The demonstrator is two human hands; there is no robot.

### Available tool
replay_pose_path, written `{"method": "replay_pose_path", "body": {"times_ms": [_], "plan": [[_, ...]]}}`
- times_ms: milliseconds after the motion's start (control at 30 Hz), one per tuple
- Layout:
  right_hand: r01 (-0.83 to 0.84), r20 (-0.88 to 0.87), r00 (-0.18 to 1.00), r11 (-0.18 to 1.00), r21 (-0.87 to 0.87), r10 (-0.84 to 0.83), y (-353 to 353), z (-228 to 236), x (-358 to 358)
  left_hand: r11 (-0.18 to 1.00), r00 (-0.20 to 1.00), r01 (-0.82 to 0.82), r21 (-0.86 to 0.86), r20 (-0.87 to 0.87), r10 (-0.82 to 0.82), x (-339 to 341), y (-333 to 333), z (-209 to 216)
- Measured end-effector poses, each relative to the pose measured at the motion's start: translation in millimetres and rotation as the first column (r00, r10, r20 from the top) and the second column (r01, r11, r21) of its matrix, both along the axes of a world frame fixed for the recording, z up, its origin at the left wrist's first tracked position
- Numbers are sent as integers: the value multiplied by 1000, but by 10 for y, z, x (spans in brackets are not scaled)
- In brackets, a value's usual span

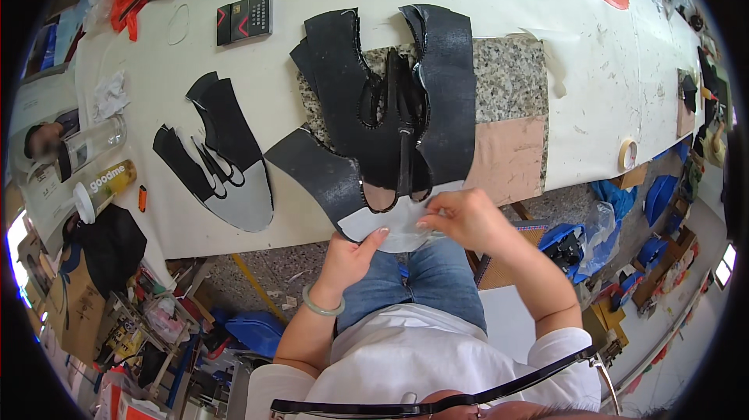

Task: The person attaches adhesive reinforcement patches to shoe upper pieces by peeling off their protective backings, pressing them onto the shoe components by hand, and stacking the completed pieces.

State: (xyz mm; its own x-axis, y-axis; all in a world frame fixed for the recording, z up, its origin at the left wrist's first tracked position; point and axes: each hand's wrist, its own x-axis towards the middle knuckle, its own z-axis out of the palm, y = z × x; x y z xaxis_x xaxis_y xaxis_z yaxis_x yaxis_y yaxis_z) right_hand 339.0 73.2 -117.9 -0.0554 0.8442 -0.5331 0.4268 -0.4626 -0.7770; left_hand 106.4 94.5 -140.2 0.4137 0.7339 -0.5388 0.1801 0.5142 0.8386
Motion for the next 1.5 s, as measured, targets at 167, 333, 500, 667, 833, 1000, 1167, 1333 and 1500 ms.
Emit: {"method": "replay_pose_path", "body": {"times_ms": [167, 333, 500, 667, 833, 1000, 1167, 1333, 1500], "plan": [[-31, 34, 999, 988, -151, 37, 127, 104, 535, 983, 998, 59, -171, 1, -60, -228, 161, -7], [84, 286, 958, 974, -212, -21, 267, 283, 1113, 989, 996, 93, -112, 27, -91, -425, 328, 250], [263, 40, 960, 940, 219, -278, -270, 380, 1808, 970, 988, 156, -186, 47, -150, -747, 809, 976], [424, -310, 830, 886, -186, -463, -876, 389, 1046, 974, 998, -40, 224, 51, 29, -1061, 1273, 1485], [487, -143, 772, 720, -493, -620, -1604, -152, 656, 886, 913, -385, 258, 251, 323, -1265, 1578, 1482], [218, 269, 958, 860, -461, -98, -2128, -564, 544, 876, 866, -481, -40, 132, 481, -1830, 1217, 290], [-243, 224, 849, 731, -637, 478, -2526, -747, 376, 793, 781, -609, -29, -199, 592, -2106, 502, -516], [-56, -5, 998, 937, -345, 58, -1061, 44, 814, 817, 590, -250, 520, -587, 555, -1895, 295, -404], [156, 542, 640, 782, 603, -545, 32, -102, 1779, 822, 772, -255, 509, -405, 489, -1117, 451, -41]]}}
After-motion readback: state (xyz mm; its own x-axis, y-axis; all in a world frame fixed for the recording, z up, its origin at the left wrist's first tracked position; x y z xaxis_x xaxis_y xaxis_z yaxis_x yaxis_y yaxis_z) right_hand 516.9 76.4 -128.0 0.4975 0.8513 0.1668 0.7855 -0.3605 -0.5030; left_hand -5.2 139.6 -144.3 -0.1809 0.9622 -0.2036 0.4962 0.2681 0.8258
